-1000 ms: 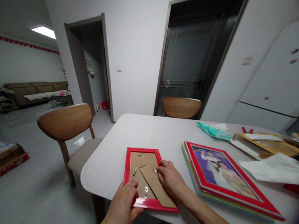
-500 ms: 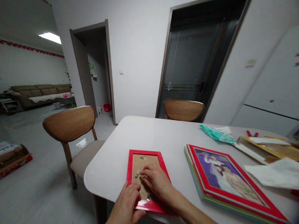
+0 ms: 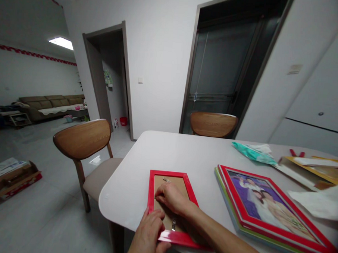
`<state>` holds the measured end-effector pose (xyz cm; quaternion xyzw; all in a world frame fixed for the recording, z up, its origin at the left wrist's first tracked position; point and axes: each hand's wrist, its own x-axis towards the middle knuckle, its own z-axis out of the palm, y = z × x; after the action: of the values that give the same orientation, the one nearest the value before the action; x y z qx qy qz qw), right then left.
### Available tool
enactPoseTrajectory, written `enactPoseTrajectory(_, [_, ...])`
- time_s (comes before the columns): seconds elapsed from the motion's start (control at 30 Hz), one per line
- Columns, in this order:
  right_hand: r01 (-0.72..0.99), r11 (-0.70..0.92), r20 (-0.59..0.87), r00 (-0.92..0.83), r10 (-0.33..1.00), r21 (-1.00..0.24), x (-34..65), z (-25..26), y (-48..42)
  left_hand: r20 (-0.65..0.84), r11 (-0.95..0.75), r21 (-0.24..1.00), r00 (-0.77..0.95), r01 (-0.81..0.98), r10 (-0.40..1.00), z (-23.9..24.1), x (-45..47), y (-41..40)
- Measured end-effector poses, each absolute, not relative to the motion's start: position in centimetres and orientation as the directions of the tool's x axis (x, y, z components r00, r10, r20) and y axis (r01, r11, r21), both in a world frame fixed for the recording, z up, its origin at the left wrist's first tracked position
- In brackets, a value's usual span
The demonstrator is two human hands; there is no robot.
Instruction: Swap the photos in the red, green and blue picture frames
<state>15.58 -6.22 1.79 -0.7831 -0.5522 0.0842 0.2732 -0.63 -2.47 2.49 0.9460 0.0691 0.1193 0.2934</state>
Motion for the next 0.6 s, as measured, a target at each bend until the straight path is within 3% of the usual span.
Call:
enactPoseTrajectory(0.4, [0.768, -0.291, 0.192, 0.469, 0.862, -0.570, 15.4, 2.4, -5.8, 0.197, -0.788, 0.613, 0.957, 0.051, 0.214, 2.2, -0.4, -2.4])
enactPoseTrajectory(0.6, [0.707, -0.449, 0.203, 0.632, 0.748, -0.546, 18.1, 2.8, -6.4, 0.204, -0.778, 0.627, 0.955, 0.043, 0.217, 2.4, -0.5, -2.4])
